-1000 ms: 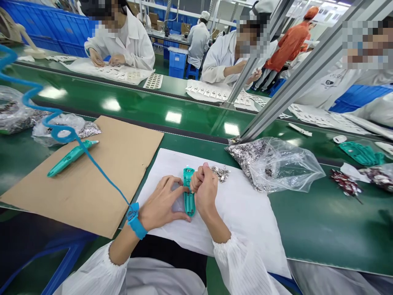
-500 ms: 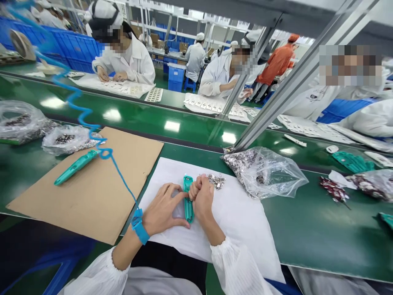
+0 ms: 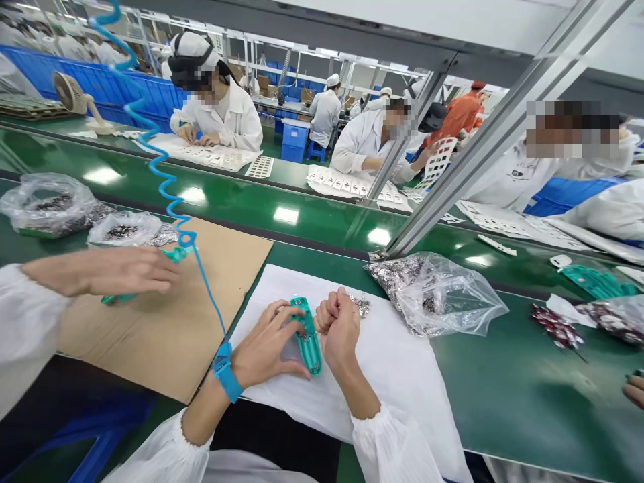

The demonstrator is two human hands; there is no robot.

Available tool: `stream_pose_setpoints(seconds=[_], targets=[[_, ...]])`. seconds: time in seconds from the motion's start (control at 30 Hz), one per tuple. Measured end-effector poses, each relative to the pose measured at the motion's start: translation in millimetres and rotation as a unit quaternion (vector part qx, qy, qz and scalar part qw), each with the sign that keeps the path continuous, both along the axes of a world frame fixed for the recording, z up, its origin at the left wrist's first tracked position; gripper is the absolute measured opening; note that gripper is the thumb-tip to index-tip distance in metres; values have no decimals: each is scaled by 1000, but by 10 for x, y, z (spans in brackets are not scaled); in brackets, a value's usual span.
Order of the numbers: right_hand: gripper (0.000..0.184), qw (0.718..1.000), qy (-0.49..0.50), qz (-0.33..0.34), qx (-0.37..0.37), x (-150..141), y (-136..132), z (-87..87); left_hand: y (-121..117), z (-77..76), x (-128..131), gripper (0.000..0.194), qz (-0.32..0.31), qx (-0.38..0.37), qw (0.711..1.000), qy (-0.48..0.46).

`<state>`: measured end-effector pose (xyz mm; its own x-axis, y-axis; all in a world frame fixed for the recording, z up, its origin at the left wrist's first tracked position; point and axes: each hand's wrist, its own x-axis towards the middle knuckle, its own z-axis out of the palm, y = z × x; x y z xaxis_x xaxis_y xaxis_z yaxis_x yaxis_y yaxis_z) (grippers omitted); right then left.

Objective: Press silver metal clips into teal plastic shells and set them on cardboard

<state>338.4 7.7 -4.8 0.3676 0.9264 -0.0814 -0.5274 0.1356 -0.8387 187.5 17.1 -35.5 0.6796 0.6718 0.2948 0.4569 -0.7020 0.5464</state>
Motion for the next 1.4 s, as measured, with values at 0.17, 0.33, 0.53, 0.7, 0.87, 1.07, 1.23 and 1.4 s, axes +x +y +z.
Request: stream_pose_setpoints(seconds=[0.17,0.33,0.53,0.7,0.87,1.07,1.23,1.4], targets=[[53,1000,-1,-6,-15,10,-19,-52,10,-32,28,60,-7,19,1000,8],[50,1000,-2,5,-8,-21,-80,-28,24,-69,-42,44,-47,-1,999,4],[51,1000,-15,25,-1,-106,-89,-63,0,-77,-31,32,-37,8,999,21],[51,999,-24,29,-9,-125,-69,-107,-6,-91,-23,34,-32,17,999,35],[52,998,-46,39,-22,-151,-64,-112,-6,-97,-4,33,-23,13,999,27],[53,992,-113,50,-23,-158,-86,-191,-16,-72,22,31,-5,6,999,35],[53,987,-153,45,-26,-177,-131,-251,-2,-77,24,29,0,4,999,42],[53,980,-195,39,-22,-215,-145,-287,-6,-74,21,32,8,4,999,50]])
